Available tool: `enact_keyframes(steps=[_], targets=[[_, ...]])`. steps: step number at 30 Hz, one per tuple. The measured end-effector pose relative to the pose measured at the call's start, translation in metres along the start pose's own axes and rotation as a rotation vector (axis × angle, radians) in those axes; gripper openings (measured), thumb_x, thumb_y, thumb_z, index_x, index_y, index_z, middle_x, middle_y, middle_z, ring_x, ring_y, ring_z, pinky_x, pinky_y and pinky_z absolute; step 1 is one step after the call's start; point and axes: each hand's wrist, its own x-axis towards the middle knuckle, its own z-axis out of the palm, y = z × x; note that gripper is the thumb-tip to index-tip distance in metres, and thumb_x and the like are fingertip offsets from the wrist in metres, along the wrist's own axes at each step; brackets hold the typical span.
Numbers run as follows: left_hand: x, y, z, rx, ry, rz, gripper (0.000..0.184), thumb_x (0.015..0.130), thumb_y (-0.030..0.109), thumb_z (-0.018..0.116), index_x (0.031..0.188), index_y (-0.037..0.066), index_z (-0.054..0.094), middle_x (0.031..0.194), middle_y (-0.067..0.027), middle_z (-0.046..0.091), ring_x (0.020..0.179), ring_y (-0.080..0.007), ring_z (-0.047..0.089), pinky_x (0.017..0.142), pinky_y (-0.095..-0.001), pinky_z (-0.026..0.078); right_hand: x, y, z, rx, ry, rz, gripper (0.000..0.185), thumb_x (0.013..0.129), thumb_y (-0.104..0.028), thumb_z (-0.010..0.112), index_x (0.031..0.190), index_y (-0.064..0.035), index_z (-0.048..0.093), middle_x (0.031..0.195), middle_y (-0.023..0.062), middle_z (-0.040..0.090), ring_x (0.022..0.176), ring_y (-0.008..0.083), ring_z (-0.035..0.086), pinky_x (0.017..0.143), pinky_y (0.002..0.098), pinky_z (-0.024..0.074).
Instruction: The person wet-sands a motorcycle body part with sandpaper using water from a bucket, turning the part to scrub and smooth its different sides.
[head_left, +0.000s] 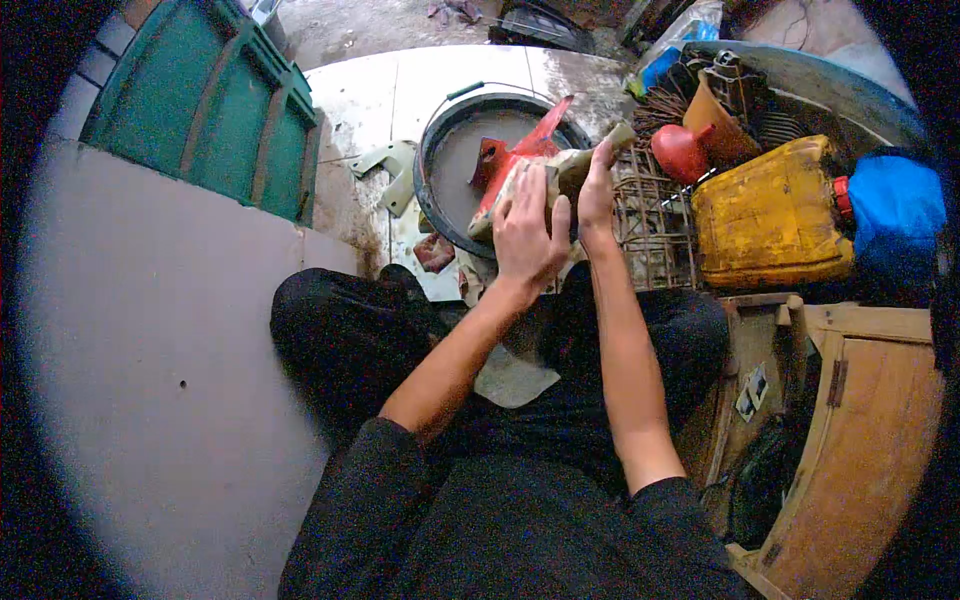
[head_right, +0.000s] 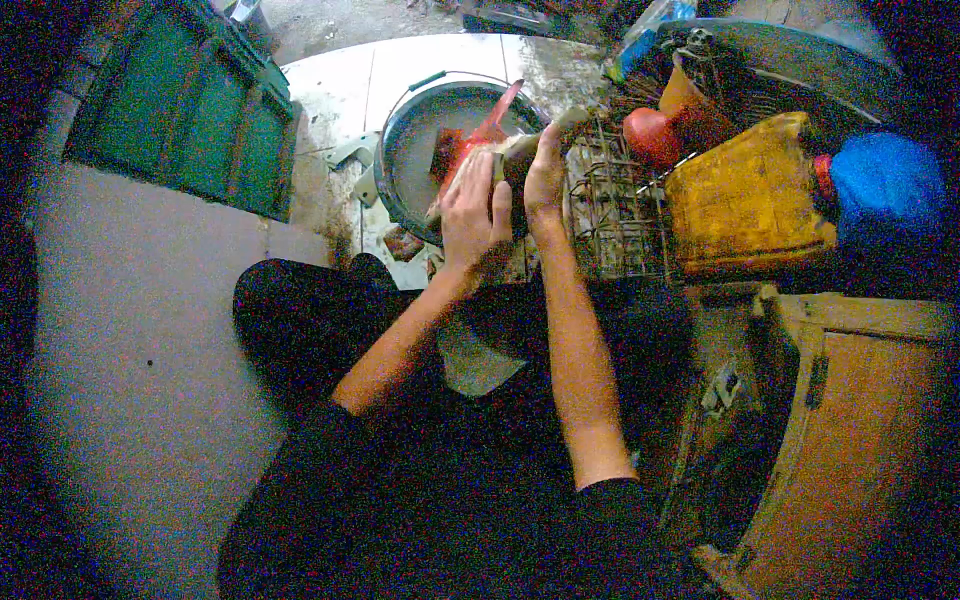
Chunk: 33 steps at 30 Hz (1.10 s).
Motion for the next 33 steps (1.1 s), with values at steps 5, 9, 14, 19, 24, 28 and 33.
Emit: enact_keyframes(steps=[5,9,14,19,24,28,33], targets=[[0.011,-0.004,-0.001,-0.057,-0.113,-0.248,0.049,0.098,0.036,0.039,0.130,0.002,0.055,0.133,-0.0204,0.055,0.125,-0.0308,0.052,0.106,-0.0478,0.030,0.005,-0.020,0.011,-0.136,0.033,0.063,0.068,0.101,-0.055,0.032,0.134,0.0032,0.045,0.128,0.0075,0.049,0.118,0.0160,0.044,0.102,0.0289,0.0340],[0.010,-0.009,-0.002,0.115,-0.175,-0.207,0.051,0.098,0.037,0.039,0.132,0.002,0.053,0.134,-0.0217,0.054,0.128,-0.0320,0.049,0.107,-0.0457,0.030,-0.002,-0.015,0.015,-0.175,0.047,0.077,0.071,0.103,-0.052,0.027,0.143,0.0071,0.032,0.149,0.0151,0.034,0.138,0.0221,0.030,0.113,0.0305,0.0223],[0.000,0.004,0.007,0.079,0.008,-0.037,0.049,0.099,0.037,0.037,0.129,0.003,0.055,0.135,-0.0176,0.054,0.127,-0.0293,0.051,0.107,-0.0522,0.029,0.005,0.005,0.006,-0.184,0.032,-0.079,0.080,0.101,-0.059,0.025,0.141,0.0082,0.036,0.138,0.0125,0.047,0.126,0.0208,0.042,0.110,0.0301,0.0286],[0.017,-0.008,-0.001,0.017,-0.217,-0.432,0.055,0.098,0.039,0.039,0.134,-0.001,0.050,0.137,-0.0205,0.052,0.132,-0.0317,0.046,0.110,-0.0491,0.026,-0.007,-0.017,0.010,-0.188,0.044,0.037,0.079,0.100,-0.060,0.025,0.142,0.0063,0.035,0.138,0.0111,0.046,0.126,0.0199,0.041,0.110,0.0298,0.0282],[0.020,-0.011,-0.005,0.126,-0.186,-0.307,0.052,0.099,0.040,0.036,0.133,0.004,0.053,0.136,-0.0157,0.054,0.130,-0.0281,0.048,0.110,-0.0507,0.026,-0.007,-0.016,0.009,-0.179,0.056,0.040,0.077,0.100,-0.059,0.027,0.144,0.0046,0.034,0.140,0.0096,0.044,0.127,0.0187,0.040,0.110,0.0296,0.0278],[0.005,-0.001,0.008,0.058,-0.055,-0.153,0.047,0.098,0.038,0.037,0.129,0.008,0.056,0.136,-0.0136,0.055,0.127,-0.0277,0.051,0.107,-0.0589,0.025,-0.013,-0.020,0.009,-0.181,0.074,0.034,0.076,0.100,-0.059,0.029,0.145,0.0033,0.034,0.140,0.0084,0.043,0.127,0.0176,0.039,0.110,0.0294,0.0276],[0.016,-0.015,-0.002,0.096,-0.223,-0.422,0.054,0.099,0.043,0.037,0.133,0.005,0.053,0.136,-0.0162,0.055,0.131,-0.0306,0.046,0.111,-0.0543,0.023,-0.013,-0.023,0.013,-0.175,0.069,0.077,0.075,0.099,-0.061,0.030,0.137,0.0029,0.043,0.129,0.0071,0.051,0.117,0.0168,0.046,0.105,0.0292,0.0335]])
